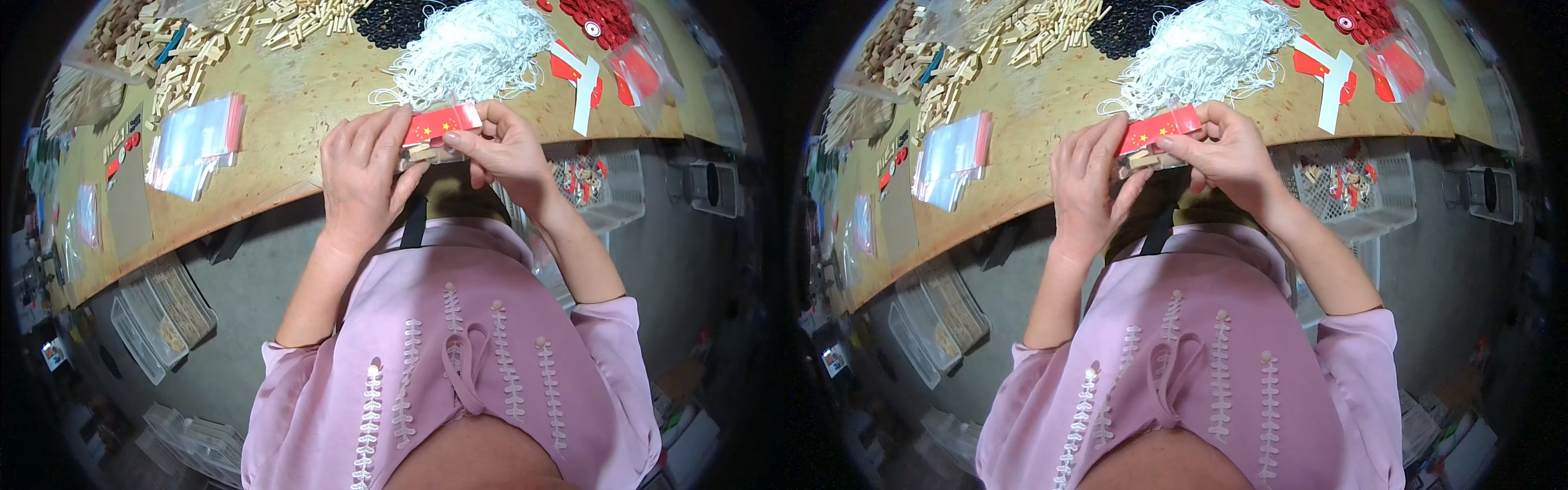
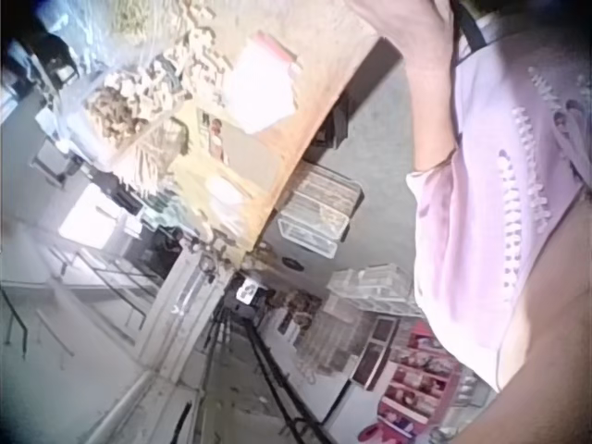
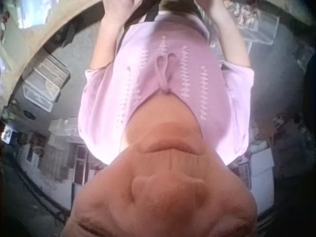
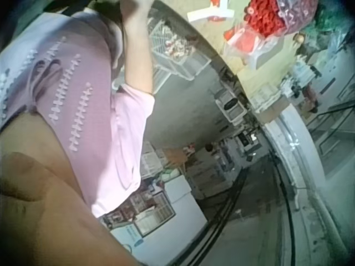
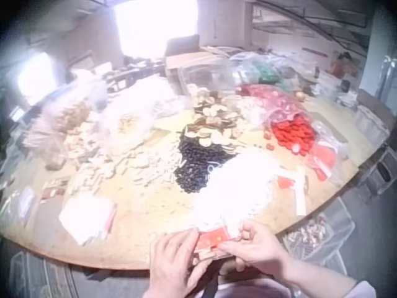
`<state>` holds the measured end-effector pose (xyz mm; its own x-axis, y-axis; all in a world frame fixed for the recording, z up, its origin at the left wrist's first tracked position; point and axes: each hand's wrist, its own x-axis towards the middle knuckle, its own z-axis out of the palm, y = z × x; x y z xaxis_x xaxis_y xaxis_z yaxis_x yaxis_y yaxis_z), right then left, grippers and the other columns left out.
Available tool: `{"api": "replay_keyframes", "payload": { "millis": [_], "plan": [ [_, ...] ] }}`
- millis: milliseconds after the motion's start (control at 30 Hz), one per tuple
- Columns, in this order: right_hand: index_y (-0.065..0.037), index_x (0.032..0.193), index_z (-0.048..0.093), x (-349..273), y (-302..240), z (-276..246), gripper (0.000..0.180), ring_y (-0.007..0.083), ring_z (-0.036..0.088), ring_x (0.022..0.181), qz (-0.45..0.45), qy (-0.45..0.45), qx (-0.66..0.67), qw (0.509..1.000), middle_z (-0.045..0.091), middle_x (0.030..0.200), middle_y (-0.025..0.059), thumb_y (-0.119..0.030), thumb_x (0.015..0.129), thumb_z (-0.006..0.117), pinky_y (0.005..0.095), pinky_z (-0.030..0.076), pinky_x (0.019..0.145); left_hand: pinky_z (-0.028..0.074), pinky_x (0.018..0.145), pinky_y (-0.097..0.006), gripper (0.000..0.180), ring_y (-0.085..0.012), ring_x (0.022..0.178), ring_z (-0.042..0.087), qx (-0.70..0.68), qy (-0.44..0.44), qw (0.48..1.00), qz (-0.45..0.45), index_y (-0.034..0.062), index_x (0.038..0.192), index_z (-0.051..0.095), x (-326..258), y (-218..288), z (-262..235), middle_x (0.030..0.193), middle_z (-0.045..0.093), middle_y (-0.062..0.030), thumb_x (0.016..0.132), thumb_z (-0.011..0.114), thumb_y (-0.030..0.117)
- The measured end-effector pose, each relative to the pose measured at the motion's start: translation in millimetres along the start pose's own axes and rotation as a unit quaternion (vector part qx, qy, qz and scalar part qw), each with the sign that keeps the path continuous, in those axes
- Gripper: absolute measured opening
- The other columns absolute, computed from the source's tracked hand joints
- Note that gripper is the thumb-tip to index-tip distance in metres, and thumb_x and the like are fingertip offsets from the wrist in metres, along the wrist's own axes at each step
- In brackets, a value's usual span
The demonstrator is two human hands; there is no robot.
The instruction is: The person assembles small craft kits by placing wooden pieces, black beads, and white strings into clear plastic bags. They then seal each bag and place it into a nearby basket. The process is repeated multiple times with consistent hand movements.
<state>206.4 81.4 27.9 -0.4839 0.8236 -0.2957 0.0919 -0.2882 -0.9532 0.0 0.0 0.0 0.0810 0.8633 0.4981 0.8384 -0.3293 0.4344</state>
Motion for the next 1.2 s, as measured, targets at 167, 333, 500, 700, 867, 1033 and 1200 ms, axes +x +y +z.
{"api": "replay_keyframes", "payload": {
  "millis": [167,333,500,700,867,1033,1200],
  "plan": [
    [-0.001,0.11,0.065,2,2,6,0.022,0.0036,0.061,0.061,-0.027,0.015,0.01,0.999,0.074,0.091,0.0052,-0.018,0.098,0.074,0.0195,0.042,0.045,0.043,0.104,-0.048,0.074,-0.0322,0.123,0.056,-0.003,0.018,1.0,0.018,0.0148,0.142,0.061,-4,10,6,0.143,0.055,-0.0109,0.073,0.087,0.022],
    [0.0,0.109,0.067,-2,-13,2,0.017,0.0037,0.062,0.066,0.007,-0.003,-0.022,1.0,0.075,0.09,0.0055,-0.016,0.103,0.067,0.0201,0.044,0.049,0.043,0.105,-0.049,0.07,-0.0364,0.123,0.056,-0.136,0.063,0.988,-0.032,0.0087,0.14,0.062,0,7,-3,0.139,0.06,-0.0153,0.075,0.087,0.021],
    [0.0,0.106,0.071,-6,-27,9,0.019,0.0097,0.065,0.075,-0.091,-0.059,-0.122,0.987,0.075,0.085,0.0066,-0.016,0.105,0.061,0.0277,0.05,0.064,0.052,0.095,-0.037,0.046,-0.0259,0.116,0.062,-0.346,0.037,0.931,-0.107,0.0031,0.136,0.063,27,1,-33,0.132,0.065,-0.0147,0.092,0.073,0.011],
    [-0.001,0.113,0.07,-8,-56,13,0.018,0.0276,0.069,0.079,-0.19,-0.153,-0.347,0.906,0.073,0.093,0.0198,-0.012,0.102,0.06,0.0369,0.053,0.073,0.056,0.071,-0.023,0.028,-0.0088,0.084,0.067,-0.535,-0.232,0.78,-0.227,0.0018,0.122,0.066,48,-2,-56,0.101,0.069,-0.0026,0.097,0.074,0.01],
    [0.003,0.103,0.072,-14,-51,14,0.009,0.0096,0.059,0.07,-0.139,-0.07,-0.268,0.951,0.068,0.082,0.0064,-0.003,0.098,0.068,0.0266,0.048,0.063,0.051,0.064,-0.024,0.011,-0.0057,0.073,0.063,-0.412,-0.042,0.904,-0.106,0.0039,0.095,0.069,33,0,-39,0.085,0.065,-0.0017,0.091,0.079,0.007],
    [0.001,0.098,0.073,-24,-48,14,0.006,0.0117,0.063,0.08,-0.15,-0.072,-0.229,0.959,0.07,0.093,0.0065,0.001,0.094,0.069,0.0271,0.05,0.072,0.05,0.062,-0.026,0.011,-0.0105,0.068,0.06,-0.428,-0.001,0.897,-0.112,0.0047,0.089,0.067,19,17,-39,0.081,0.062,-0.0033,0.087,0.078,0.006],
    [-0.002,0.099,0.077,-45,-55,5,0.017,0.0238,0.068,0.096,-0.222,-0.11,-0.274,0.929,0.074,0.1,0.0104,0.005,0.087,0.068,0.0355,0.053,0.09,0.052,0.068,-0.032,0.017,-0.02,0.075,0.066,-0.425,-0.029,0.902,-0.065,0.0046,0.092,0.072,4,31,-42,0.087,0.069,-0.0064,0.08,0.084,-0.001]
  ]
}}
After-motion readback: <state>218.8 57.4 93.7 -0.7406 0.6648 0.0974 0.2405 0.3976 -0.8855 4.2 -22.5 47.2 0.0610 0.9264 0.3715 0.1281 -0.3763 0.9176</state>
